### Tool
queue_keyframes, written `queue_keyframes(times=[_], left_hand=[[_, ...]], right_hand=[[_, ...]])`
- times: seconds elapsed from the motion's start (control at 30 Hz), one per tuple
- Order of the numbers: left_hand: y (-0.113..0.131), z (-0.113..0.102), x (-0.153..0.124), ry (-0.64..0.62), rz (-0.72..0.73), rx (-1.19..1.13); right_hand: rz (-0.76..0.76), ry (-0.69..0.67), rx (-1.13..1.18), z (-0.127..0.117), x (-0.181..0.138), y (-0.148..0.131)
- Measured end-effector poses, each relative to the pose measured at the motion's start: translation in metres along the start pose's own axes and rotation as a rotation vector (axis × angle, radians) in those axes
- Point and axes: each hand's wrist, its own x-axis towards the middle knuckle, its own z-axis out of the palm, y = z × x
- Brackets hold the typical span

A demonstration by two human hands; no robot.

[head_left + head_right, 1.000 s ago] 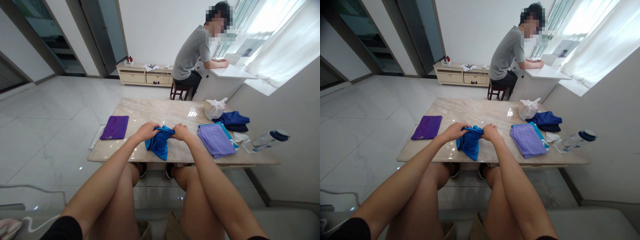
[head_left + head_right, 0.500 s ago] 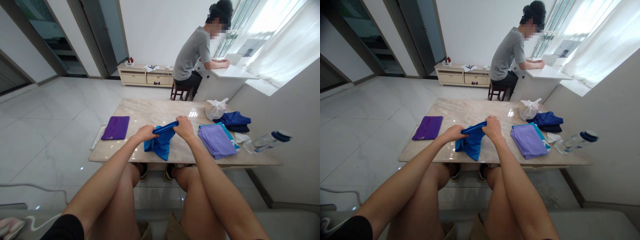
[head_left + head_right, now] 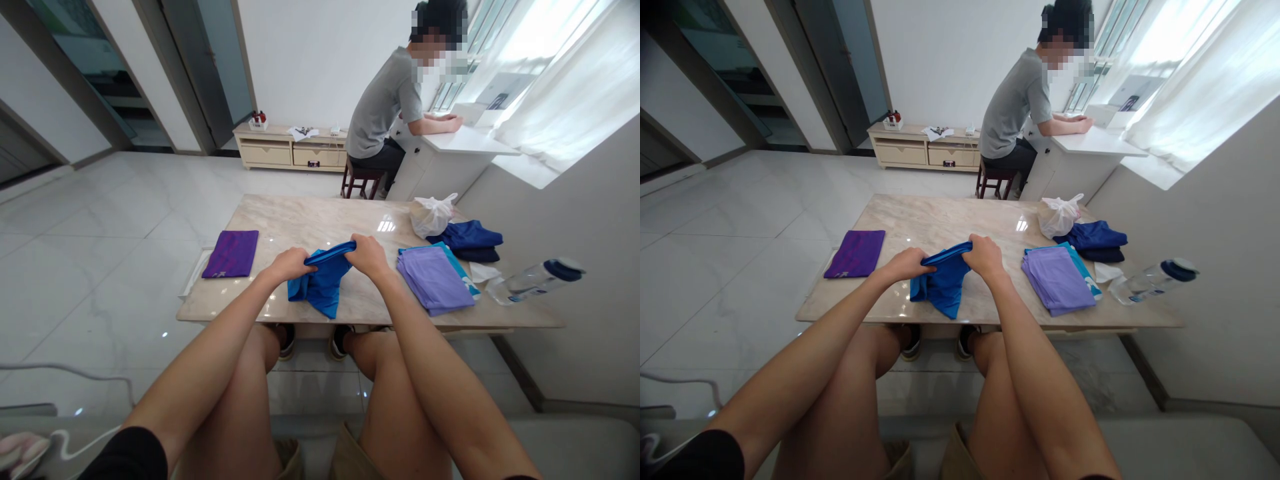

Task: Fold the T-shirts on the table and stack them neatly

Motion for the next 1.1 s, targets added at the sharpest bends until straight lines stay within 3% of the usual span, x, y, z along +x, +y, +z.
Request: queue_keyframes(times=[0.13, 0.3, 0.4, 0.5, 0.53, 0.6, 0.73, 0.8, 0.83, 0.9, 0.97, 1.1], left_hand=[[-0.010, 0.007, 0.006, -0.034, 0.022, -0.049], [-0.021, 0.025, 0.011, -0.265, -0.031, -0.178], [-0.020, 0.035, 0.011, -0.368, -0.055, -0.256], [-0.016, 0.031, 0.010, -0.351, -0.100, -0.287], [-0.014, 0.026, 0.010, -0.303, -0.119, -0.285], [-0.011, 0.011, 0.010, -0.135, -0.163, -0.269], [-0.002, -0.024, 0.002, 0.615, -0.204, -0.241], [0.000, -0.033, -0.004, 0.882, -0.169, -0.222], [-0.001, -0.035, -0.006, 0.914, -0.144, -0.209], [-0.007, -0.032, -0.007, 0.850, -0.105, -0.177], [-0.019, -0.024, -0.005, 0.687, -0.101, -0.136], [-0.049, -0.005, 0.005, 0.364, -0.171, -0.071]], right_hand=[[0.007, -0.005, 0.035, 0.003, 0.002, 0.004], [-0.043, -0.044, 0.115, 0.014, 0.006, 0.013], [-0.008, -0.251, 0.091, 0.020, 0.005, 0.018], [0.137, -0.539, 0.044, 0.022, 0.002, 0.023], [0.171, -0.547, 0.050, 0.020, 0.001, 0.024], [0.191, -0.328, 0.101, 0.011, -0.001, 0.024], [0.063, 0.425, 0.217, -0.014, -0.003, 0.014], [-0.015, 0.564, 0.224, -0.023, -0.003, 0.009], [-0.044, 0.569, 0.224, -0.024, -0.003, 0.007], [-0.070, 0.514, 0.228, -0.022, -0.002, 0.009], [-0.054, 0.412, 0.224, -0.013, 0.001, 0.016], [0.078, 0.090, 0.138, 0.007, 0.005, 0.037]])
